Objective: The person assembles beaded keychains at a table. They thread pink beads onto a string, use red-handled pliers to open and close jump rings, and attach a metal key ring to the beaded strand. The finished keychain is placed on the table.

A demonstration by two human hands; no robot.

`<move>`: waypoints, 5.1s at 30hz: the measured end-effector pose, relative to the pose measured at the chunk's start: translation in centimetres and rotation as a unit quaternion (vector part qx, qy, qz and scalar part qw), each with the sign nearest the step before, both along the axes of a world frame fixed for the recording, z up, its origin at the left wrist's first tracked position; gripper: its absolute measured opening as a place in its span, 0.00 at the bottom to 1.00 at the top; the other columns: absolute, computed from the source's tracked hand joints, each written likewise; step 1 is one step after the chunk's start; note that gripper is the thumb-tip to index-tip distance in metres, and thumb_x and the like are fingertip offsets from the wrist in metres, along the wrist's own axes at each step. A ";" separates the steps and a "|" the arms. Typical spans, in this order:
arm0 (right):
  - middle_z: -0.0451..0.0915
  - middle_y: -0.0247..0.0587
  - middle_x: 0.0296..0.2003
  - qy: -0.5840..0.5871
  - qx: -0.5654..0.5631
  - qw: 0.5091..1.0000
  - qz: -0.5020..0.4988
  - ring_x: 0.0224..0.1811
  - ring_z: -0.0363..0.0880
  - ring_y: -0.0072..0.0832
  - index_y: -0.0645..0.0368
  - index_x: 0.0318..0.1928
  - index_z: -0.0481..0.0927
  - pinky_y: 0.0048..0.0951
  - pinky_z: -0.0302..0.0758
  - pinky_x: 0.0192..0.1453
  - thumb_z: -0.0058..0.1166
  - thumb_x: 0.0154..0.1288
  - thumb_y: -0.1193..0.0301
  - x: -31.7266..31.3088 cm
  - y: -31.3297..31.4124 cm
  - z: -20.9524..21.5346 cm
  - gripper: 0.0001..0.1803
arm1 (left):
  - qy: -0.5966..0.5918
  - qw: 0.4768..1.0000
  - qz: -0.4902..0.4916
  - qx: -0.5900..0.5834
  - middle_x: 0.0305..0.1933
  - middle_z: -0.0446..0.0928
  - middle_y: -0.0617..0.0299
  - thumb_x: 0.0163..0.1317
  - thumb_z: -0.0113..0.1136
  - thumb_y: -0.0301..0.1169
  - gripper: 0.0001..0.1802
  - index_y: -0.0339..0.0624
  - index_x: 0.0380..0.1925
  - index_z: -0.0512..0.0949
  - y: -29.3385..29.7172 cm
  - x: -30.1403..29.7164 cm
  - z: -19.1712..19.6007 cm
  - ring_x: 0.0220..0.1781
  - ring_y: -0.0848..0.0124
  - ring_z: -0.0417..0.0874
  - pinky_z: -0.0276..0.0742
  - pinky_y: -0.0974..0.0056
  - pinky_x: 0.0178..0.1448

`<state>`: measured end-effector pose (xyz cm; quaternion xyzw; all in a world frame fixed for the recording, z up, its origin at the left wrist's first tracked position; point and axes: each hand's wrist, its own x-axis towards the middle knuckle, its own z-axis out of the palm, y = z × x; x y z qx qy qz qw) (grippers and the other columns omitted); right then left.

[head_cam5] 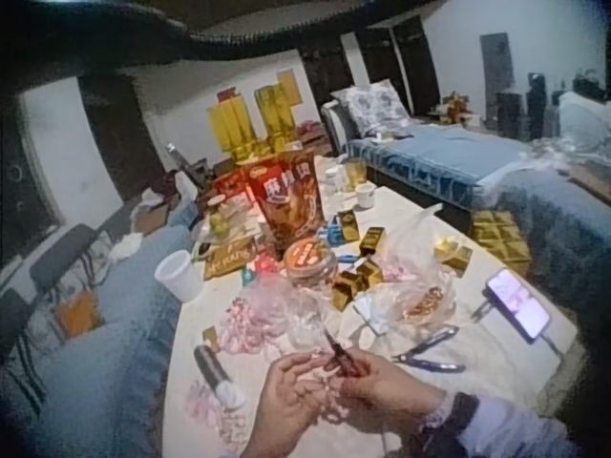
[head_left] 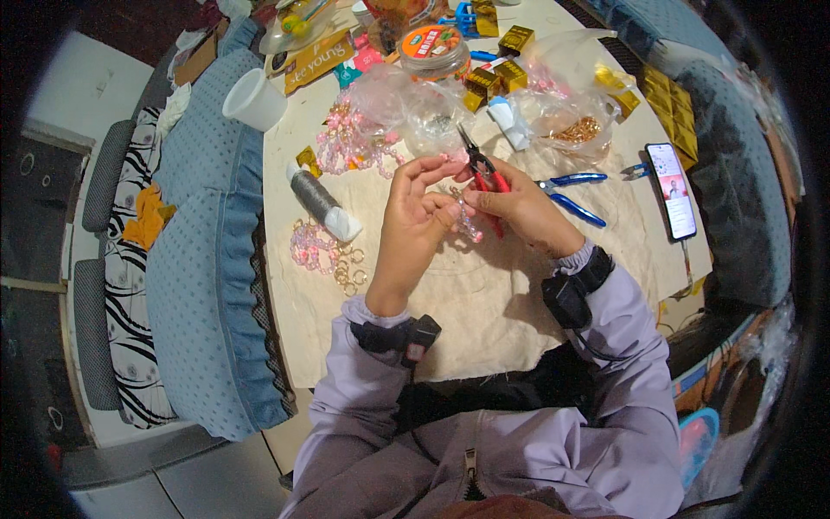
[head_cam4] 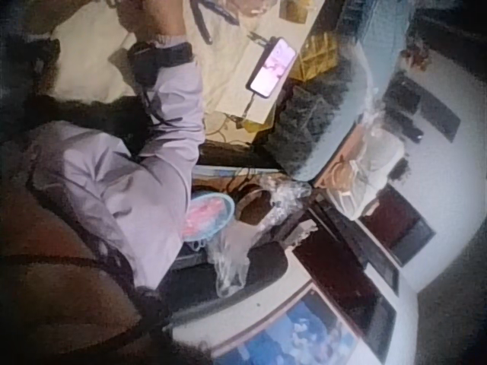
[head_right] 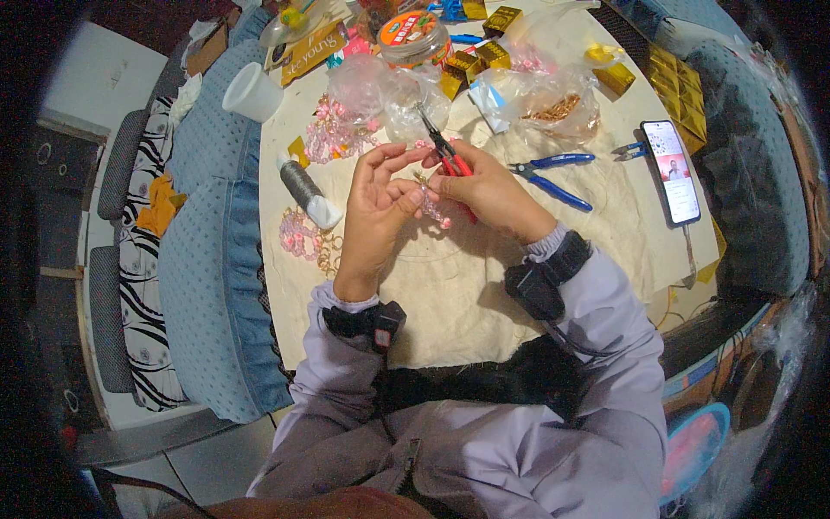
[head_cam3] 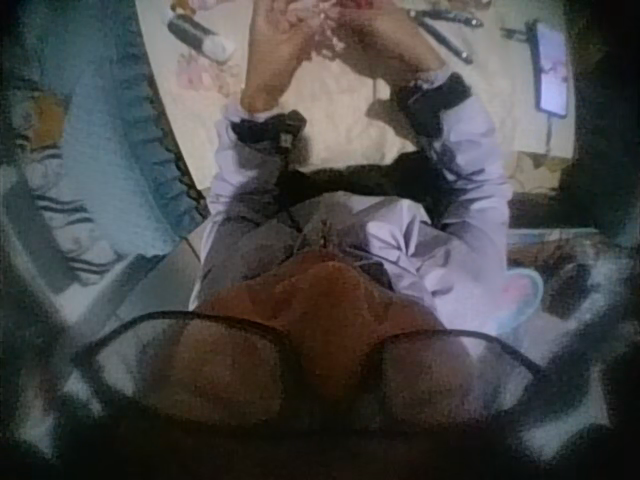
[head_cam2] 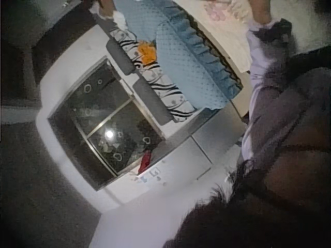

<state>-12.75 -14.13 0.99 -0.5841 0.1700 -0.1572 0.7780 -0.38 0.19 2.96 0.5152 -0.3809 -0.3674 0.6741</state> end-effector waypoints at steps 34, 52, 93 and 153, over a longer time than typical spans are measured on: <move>0.80 0.30 0.39 -0.019 -0.016 0.997 -0.067 0.34 0.77 0.17 0.60 0.60 0.74 0.21 0.74 0.34 0.61 0.74 0.67 0.2 -0.4 -0.1 0.20 | 0.130 0.989 -0.053 0.042 0.54 0.77 0.57 0.71 0.62 0.24 0.20 0.37 0.60 0.71 -0.1 0.4 -1.3 0.43 0.75 0.83 0.76 0.75 0.42; 0.80 0.32 0.34 -0.014 0.061 0.993 -0.096 0.32 0.80 0.20 0.63 0.57 0.75 0.21 0.75 0.36 0.61 0.68 0.72 0.1 -0.5 0.8 0.19 | 0.247 0.955 -0.122 0.107 0.38 0.78 0.66 0.77 0.56 0.32 0.08 0.40 0.48 0.77 0.2 1.3 -2.3 0.33 0.82 0.76 0.72 0.77 0.35; 0.82 0.30 0.40 -0.022 -0.048 0.997 -0.049 0.33 0.77 0.16 0.59 0.58 0.78 0.20 0.74 0.35 0.62 0.72 0.64 0.0 0.4 0.8 0.20 | 0.183 0.982 0.011 0.055 0.44 0.88 0.46 0.76 0.59 0.39 0.16 0.39 0.52 0.76 0.5 1.9 -0.7 0.26 0.72 0.87 0.70 0.79 0.20; 0.80 0.29 0.40 -0.061 -0.080 0.993 -0.055 0.41 0.77 0.17 0.60 0.59 0.79 0.22 0.76 0.45 0.64 0.70 0.73 0.6 1.5 -0.3 0.19 | 0.072 0.991 0.081 0.079 0.28 0.75 0.73 0.73 0.63 0.33 0.08 0.41 0.45 0.78 1.0 1.9 -0.3 0.27 0.86 0.69 0.60 0.79 0.30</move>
